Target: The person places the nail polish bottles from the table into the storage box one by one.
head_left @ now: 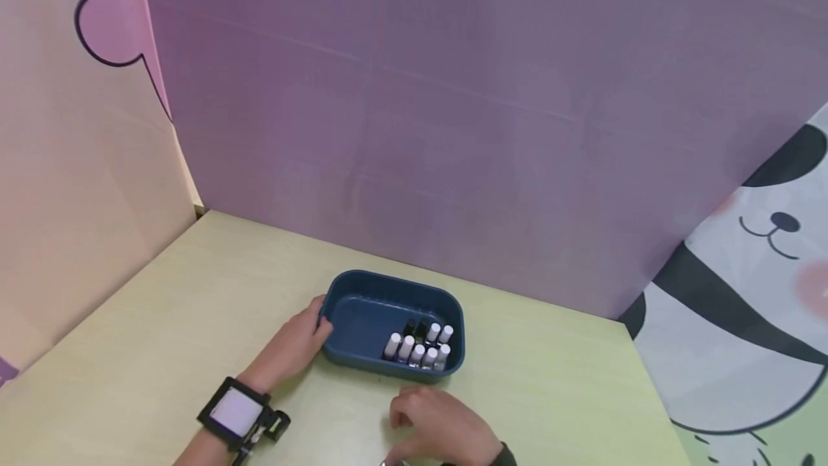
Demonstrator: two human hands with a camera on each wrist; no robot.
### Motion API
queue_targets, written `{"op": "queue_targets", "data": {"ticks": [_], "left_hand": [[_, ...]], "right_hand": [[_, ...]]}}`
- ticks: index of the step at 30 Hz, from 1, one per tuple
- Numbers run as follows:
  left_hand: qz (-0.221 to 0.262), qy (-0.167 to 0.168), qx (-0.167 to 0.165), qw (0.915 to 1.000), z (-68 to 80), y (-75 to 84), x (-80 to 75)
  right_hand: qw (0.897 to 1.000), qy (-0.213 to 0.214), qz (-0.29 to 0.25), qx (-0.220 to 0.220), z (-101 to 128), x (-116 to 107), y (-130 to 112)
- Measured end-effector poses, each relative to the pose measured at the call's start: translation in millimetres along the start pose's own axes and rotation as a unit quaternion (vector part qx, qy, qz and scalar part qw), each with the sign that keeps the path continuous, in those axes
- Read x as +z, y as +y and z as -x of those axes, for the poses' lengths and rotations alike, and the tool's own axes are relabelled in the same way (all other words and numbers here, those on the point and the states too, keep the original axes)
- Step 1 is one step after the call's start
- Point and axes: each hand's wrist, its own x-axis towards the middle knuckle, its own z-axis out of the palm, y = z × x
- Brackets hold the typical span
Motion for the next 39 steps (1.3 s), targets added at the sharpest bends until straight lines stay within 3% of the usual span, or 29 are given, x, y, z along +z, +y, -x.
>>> {"op": "queue_targets", "data": {"ticks": [6, 15, 22, 29, 39], "left_hand": [[0.005, -0.002, 0.0, 1.0, 0.2, -0.4, -0.1], [0.007, 0.003, 0.003, 1.0, 0.7, -1.1, 1.5], [0.004, 0.0, 0.001, 1.0, 0.3, -1.0, 0.7], [0.004, -0.003, 0.001, 1.0, -0.5, 0.5, -0.3], [0.005, -0.008, -0.004, 0.9999, 0.9, 0.5, 0.0]], "right_hand": [[1.0, -0.001, -0.011, 0.01, -3.6, 1.4, 1.7], [0.999, 0.031, -0.012, -0.001, -6.9, 3.6, 3.8], [0.997, -0.017, -0.063, 0.037, -7.4, 3.8, 0.7], [0.999, -0.022, -0.019, 0.032, -5.4, 7.8, -1.4], [0.997, -0.045, -0.038, 0.056, -8.3, 7.7, 0.2]]}}
